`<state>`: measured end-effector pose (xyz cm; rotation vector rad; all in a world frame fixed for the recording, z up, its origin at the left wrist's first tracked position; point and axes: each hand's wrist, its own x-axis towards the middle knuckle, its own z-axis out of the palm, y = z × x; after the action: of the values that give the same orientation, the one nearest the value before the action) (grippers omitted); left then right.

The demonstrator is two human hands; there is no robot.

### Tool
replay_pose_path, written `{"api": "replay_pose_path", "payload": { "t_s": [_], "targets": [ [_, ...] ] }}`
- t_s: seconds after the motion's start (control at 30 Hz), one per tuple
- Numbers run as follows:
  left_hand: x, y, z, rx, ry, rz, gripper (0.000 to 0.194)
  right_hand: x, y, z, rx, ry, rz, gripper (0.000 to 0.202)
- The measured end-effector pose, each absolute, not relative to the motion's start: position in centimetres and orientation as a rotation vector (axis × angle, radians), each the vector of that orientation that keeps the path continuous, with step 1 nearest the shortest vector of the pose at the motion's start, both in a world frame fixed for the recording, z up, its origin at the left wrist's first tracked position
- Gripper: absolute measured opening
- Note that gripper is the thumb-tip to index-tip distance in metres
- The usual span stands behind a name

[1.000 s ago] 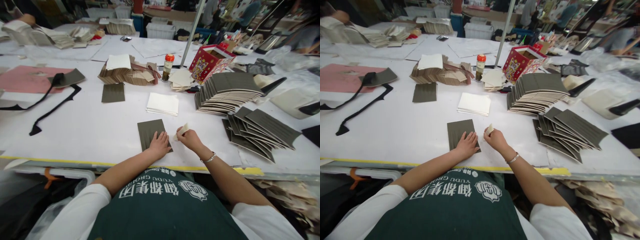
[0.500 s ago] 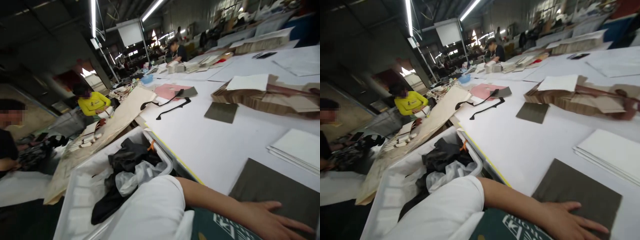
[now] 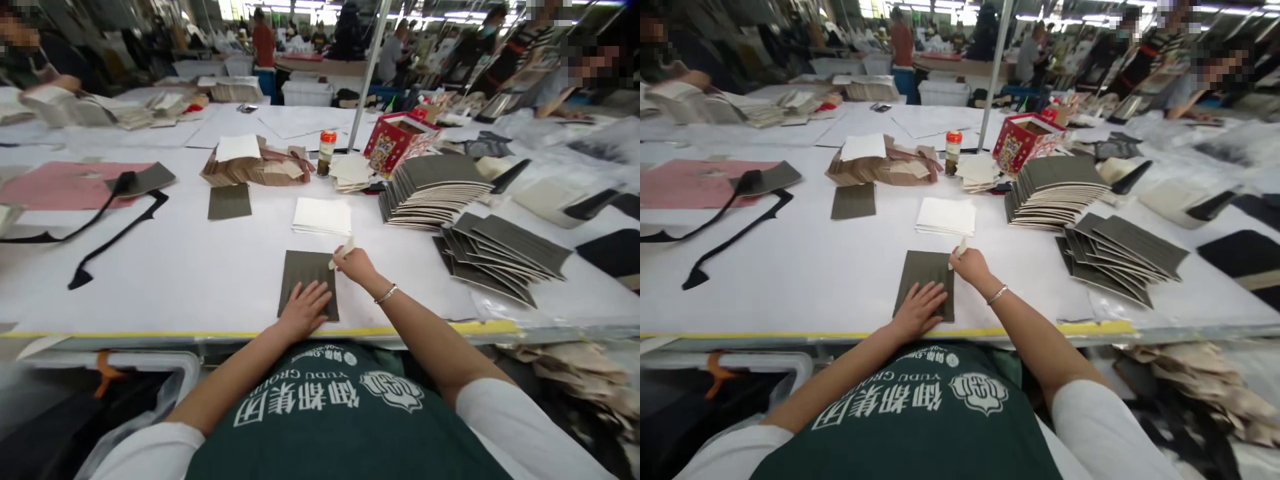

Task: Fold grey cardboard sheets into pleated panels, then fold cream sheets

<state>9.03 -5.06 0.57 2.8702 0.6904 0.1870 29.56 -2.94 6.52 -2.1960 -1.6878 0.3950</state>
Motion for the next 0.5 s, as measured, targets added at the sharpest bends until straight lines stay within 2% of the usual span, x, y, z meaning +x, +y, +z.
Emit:
{"api": "replay_pose_path", "payload": {
  "t_s": [0.1,0.4,0.5],
  "targets": [
    [8.8,-4.3,0.5,2.819,0.945,0.119,0.064,28.3,-2.5,6.8,-2.220,-1.668,0.360,0.024],
    [9.7,-4.2,0.2,2.760,1.064,0.055,0.059,25.5,-11.4,6.6,-2.140,-1.641,0.665,0.020],
    [9.9,-4.4,0.5,2.726,1.098,0.025,0.058,25.6,-11.0,6.1,-2.155,-1.637,0.662,0.022]
  ]
}}
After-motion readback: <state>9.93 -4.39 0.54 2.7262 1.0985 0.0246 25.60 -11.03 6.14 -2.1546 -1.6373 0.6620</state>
